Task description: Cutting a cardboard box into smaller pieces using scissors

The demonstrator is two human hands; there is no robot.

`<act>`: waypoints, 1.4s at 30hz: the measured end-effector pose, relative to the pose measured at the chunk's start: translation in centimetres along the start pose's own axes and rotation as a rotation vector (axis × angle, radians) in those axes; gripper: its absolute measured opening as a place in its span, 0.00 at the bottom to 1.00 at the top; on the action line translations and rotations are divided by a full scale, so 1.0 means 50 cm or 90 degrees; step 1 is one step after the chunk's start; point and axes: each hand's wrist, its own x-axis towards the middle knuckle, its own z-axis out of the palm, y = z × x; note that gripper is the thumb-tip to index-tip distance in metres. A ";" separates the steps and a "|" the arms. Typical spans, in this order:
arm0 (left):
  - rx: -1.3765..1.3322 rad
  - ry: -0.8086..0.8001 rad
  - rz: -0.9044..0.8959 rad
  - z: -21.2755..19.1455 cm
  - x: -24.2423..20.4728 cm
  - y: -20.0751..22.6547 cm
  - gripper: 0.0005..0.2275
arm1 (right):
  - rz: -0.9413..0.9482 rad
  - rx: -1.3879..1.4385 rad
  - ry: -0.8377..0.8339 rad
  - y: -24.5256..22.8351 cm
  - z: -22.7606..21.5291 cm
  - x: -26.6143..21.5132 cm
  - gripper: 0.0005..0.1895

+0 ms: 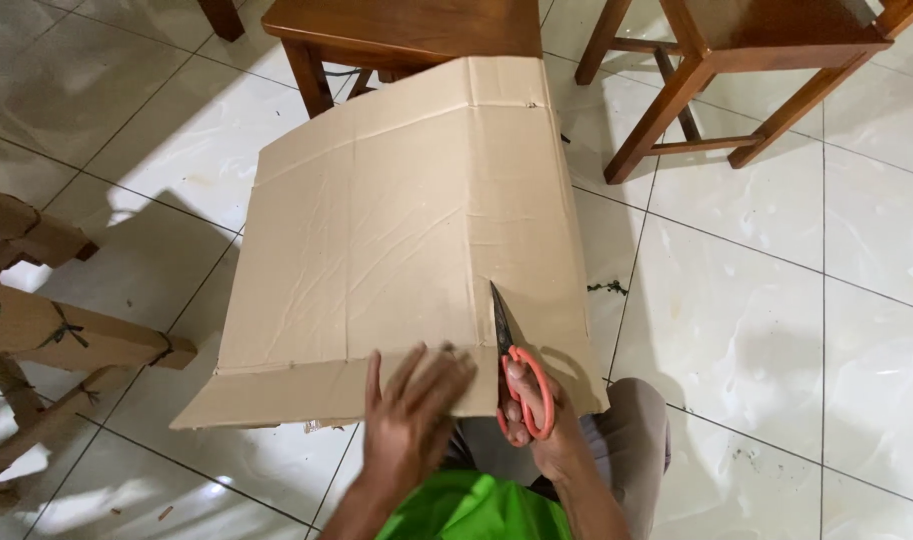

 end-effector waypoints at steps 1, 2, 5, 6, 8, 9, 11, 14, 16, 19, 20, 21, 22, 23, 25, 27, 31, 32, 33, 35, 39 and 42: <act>-0.073 0.080 0.019 0.004 -0.020 0.021 0.23 | 0.004 0.000 0.015 -0.002 0.002 0.001 0.15; -0.144 0.158 0.038 0.008 -0.042 0.040 0.10 | 0.010 0.000 0.030 -0.002 0.006 0.002 0.18; -0.502 0.162 -0.203 0.032 -0.089 0.114 0.08 | 0.020 -0.028 0.024 -0.026 0.019 -0.009 0.25; -0.500 0.161 -0.206 0.089 -0.118 0.109 0.08 | 0.023 -0.029 0.023 -0.026 0.024 -0.010 0.25; -0.946 0.013 -0.648 0.203 -0.174 0.097 0.12 | 0.033 -0.070 0.054 -0.030 0.035 -0.010 0.30; -0.945 0.018 -0.648 0.191 -0.143 0.097 0.12 | 0.033 -0.072 0.051 -0.027 0.033 -0.010 0.30; -1.165 0.113 -0.787 0.166 -0.078 0.097 0.26 | 0.054 -0.052 0.036 -0.023 0.026 -0.012 0.28; -1.243 0.169 -0.929 0.159 -0.001 0.070 0.17 | 0.009 -0.029 -0.014 0.005 -0.002 -0.001 0.36; -1.238 0.170 -0.956 0.142 0.019 0.075 0.17 | 0.003 -0.034 -0.024 0.000 -0.015 0.000 0.36; -1.272 0.114 -0.902 0.129 0.020 0.077 0.19 | -0.061 -0.059 -0.109 0.084 -0.096 0.049 0.36; -1.307 0.055 -0.824 0.127 0.011 0.082 0.23 | -0.114 -0.080 -0.183 0.130 -0.138 0.069 0.36; -1.307 0.054 -0.826 0.134 0.010 0.077 0.23 | -0.113 -0.081 -0.181 0.141 -0.153 0.077 0.36; -1.292 0.075 -0.837 0.138 0.005 0.073 0.22 | -0.213 -0.050 -0.312 0.156 -0.167 0.080 0.32; -1.277 0.095 -0.848 0.141 -0.001 0.069 0.21 | -0.313 -0.018 -0.442 0.171 -0.181 0.083 0.30; -1.281 0.084 -0.793 0.143 -0.006 0.068 0.21 | -0.232 0.047 -0.365 0.176 -0.170 0.099 0.31; -1.285 0.068 -0.740 0.128 0.007 0.080 0.21 | -0.151 0.113 -0.283 0.159 -0.174 0.109 0.32; -0.858 0.075 -0.777 0.256 -0.099 0.038 0.21 | -0.476 -0.275 -0.335 0.126 -0.174 0.131 0.48; -0.612 -0.046 -0.513 0.318 -0.178 -0.002 0.27 | -0.450 -0.312 -0.256 0.121 -0.166 0.145 0.43; -0.612 -0.045 -0.511 0.248 -0.078 0.029 0.27 | -0.453 -0.312 -0.256 0.088 -0.135 0.129 0.43; -1.085 0.162 -1.095 0.062 0.070 0.094 0.24 | -0.251 -0.401 -0.117 0.024 -0.078 0.087 0.38; -0.970 0.102 -1.052 0.073 0.056 0.091 0.21 | -0.316 -0.196 -0.130 0.016 -0.055 0.105 0.22; -1.066 0.117 -1.055 0.074 0.060 0.081 0.26 | -0.138 -0.253 -0.105 -0.071 0.024 0.036 0.28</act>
